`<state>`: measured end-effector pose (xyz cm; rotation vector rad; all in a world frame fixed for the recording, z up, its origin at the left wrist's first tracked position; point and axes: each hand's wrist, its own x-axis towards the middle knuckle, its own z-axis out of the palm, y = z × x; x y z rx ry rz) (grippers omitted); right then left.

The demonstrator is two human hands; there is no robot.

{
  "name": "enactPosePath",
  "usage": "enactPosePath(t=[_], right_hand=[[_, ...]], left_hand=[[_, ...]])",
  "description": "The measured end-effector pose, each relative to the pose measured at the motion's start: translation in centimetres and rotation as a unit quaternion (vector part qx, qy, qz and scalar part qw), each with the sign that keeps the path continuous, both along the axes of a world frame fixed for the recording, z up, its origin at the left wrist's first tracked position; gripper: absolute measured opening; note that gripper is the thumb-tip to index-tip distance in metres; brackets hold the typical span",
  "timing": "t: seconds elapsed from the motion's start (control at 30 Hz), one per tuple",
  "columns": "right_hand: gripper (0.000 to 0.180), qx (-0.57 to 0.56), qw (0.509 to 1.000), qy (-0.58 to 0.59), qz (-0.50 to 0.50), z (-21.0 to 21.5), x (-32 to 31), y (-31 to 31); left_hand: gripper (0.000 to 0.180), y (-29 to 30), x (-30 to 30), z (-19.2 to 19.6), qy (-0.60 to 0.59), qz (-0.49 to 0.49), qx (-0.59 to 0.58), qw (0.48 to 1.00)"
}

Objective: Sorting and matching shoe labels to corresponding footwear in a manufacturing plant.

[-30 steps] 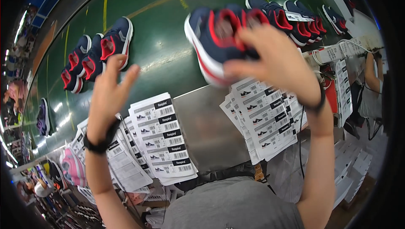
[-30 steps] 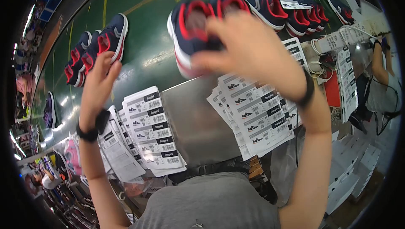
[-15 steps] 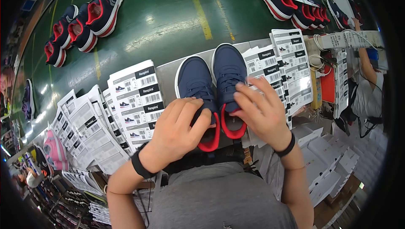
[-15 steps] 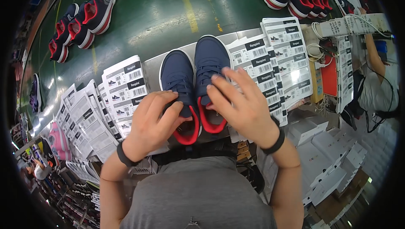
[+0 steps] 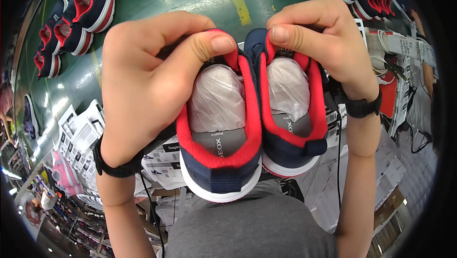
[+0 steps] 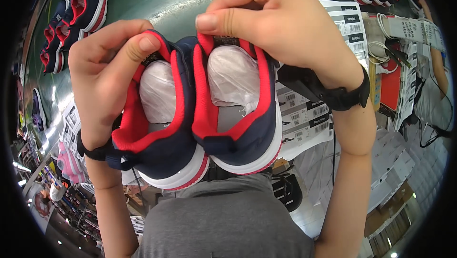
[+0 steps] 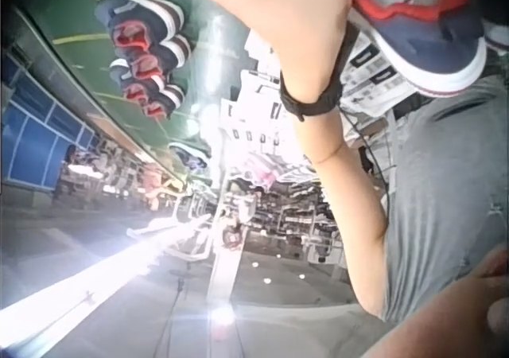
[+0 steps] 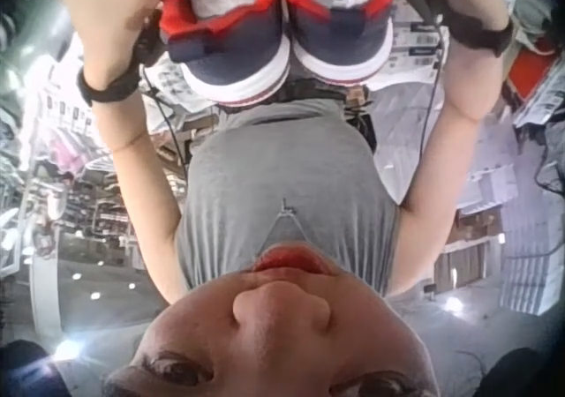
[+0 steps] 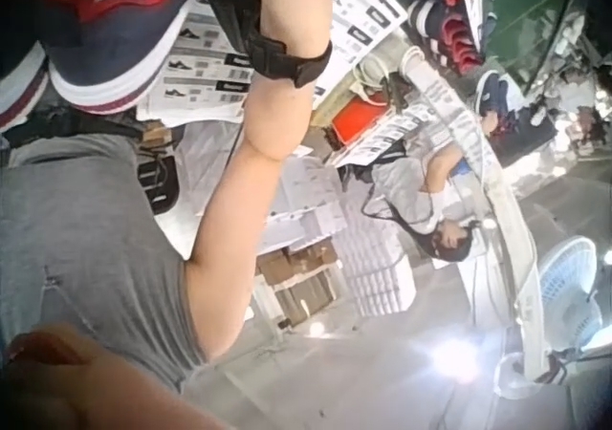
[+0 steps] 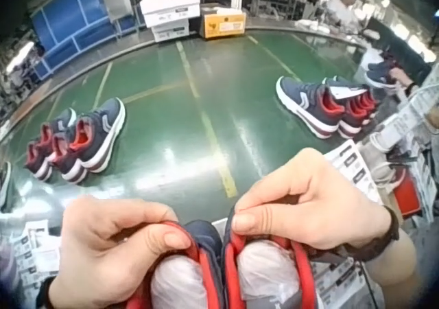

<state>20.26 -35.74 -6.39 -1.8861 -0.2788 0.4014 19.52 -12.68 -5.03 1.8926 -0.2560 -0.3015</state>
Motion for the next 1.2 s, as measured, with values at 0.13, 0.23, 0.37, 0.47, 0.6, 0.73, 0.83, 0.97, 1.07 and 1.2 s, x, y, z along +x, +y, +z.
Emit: enactPosePath(t=[0.13,0.23,0.37,0.47,0.6,0.73,0.83,0.97,1.07,1.2], right_hand=[[0.016,-0.003,1.0,0.018,-0.019,0.2,-0.6,0.1],[0.015,-0.064,0.997,-0.045,-0.007,1.2,-2.7,0.9],[0.026,-0.212,0.949,-0.217,0.088,0.3,-8.9,1.0],[0.054,-0.278,0.932,-0.212,0.099,0.2,-12.4,0.9],[0.068,-0.294,0.937,-0.18,0.05,-1.5,-11.6,0.5],[0.06,-0.259,0.952,-0.158,0.028,1.1,-9.3,0.9],[0.058,-0.244,0.96,-0.135,0.016,4.6,-8.3,1.2],[0.061,0.056,0.985,-0.084,-0.137,6.3,-7.4,1.2],[0.064,0.417,0.892,-0.036,-0.169,7.1,-7.0,0.9],[0.063,0.457,0.869,-0.017,-0.189,5.5,0.0,6.7]], left_hand=[[0.014,0.3,0.3,-0.2,0.048,-0.003,0.015,0.999],[0.013,0.0,-1.8,-0.1,0.02,0.009,0.032,0.999],[0.039,1.4,-7.1,-0.8,-0.21,-0.194,0.195,0.938],[0.057,1.1,-10.4,-1.3,-0.251,-0.241,0.357,0.867],[0.08,1.7,-10.4,-3.3,-0.156,-0.234,0.329,0.901],[0.072,2.0,-7.5,-1.0,-0.156,-0.193,0.269,0.931],[0.064,2.4,-5.9,3.7,-0.1,-0.15,0.249,0.952],[0.06,5.3,-5.5,5.8,-0.156,0.001,0.029,0.987],[0.072,5.8,-5.7,6.4,0.026,0.235,-0.341,0.91],[0.07,-0.6,-3.4,3.3,0.001,0.172,-0.386,0.906]])
